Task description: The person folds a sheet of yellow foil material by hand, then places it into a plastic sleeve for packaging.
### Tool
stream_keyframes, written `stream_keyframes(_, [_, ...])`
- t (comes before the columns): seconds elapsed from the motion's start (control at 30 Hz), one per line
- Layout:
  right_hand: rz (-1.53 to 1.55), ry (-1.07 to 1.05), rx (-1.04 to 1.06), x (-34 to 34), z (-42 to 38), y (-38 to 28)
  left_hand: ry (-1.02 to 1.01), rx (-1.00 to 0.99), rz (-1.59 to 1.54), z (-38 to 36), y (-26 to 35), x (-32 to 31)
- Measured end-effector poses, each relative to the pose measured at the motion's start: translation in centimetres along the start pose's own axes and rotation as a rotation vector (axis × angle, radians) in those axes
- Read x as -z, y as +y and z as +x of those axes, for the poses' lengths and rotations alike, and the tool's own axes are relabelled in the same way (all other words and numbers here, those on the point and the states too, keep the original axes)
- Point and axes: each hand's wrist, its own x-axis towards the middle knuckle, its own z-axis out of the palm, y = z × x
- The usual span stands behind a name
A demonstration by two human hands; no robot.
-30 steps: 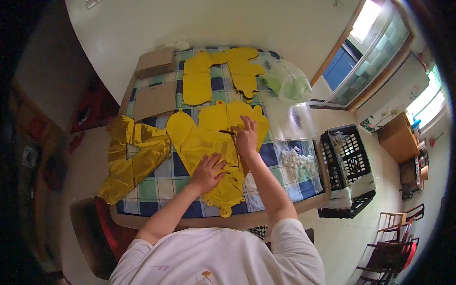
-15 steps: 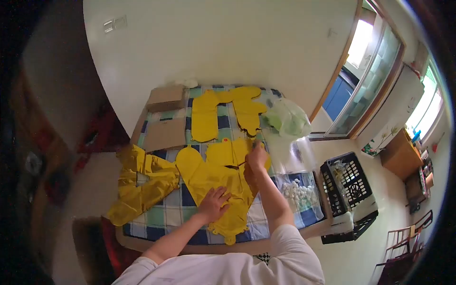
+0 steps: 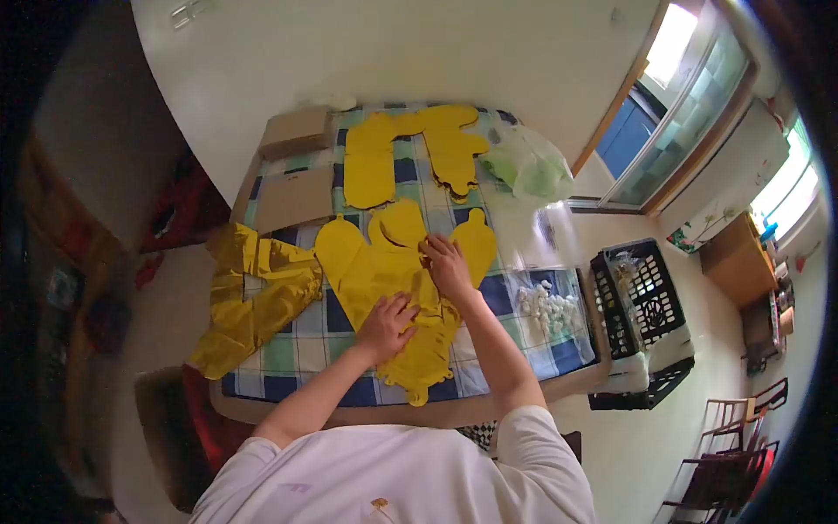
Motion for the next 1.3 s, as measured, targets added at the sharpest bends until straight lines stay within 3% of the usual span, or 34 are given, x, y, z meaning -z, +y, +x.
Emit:
stream_keyframes(0.13, [0.154, 0.039, -0.011, 0.2, 0.0, 0.5, 0.001, -0.012, -0.025, 0.1, 0.5, 0.9])
stream_keyframes(0.23, [0.064, 0.216, -0.176, 0.8, -1.0, 0.3, 0.001, -0.018, -0.008, 0.3, 0.3, 1.0])
stream_keyframes(0.43, [-0.065, 0.132, -0.254, 1.1, -2.9, 0.6, -0.023, -0.035, -0.003, 0.3, 0.0, 0.4])
stream_keyframes(0.93, [-0.076, 0.254, -0.221, 1.0, -2.9, 0.3, -0.037, -0.021, -0.042, 0.2, 0.6, 1.0])
stream_keyframes(1.03, [-0.044, 0.108, -0.058, 0.9, -3.1, -0.2, -0.032, -0.022, -0.049, 0.5, 0.6, 1.2])
stream_keyframes(1.13, [0.009, 0.072, -0.1, 1.3, -2.9, -0.7, -0.009, -0.03, -0.047, 0.3, 0.7, 1.1])
stream_keyframes(1.23, [0.134, 0.363, -0.439, 3.7, -3.2, -1.5, 0.014, -0.061, -0.018, 0.3, 0.5, 1.0])
stream_keyframes(1.3, [-0.067, 0.427, -0.379, 3.3, -4.1, -0.5, 0.023, -0.077, -0.035, 0.4, 0.4, 1.0])
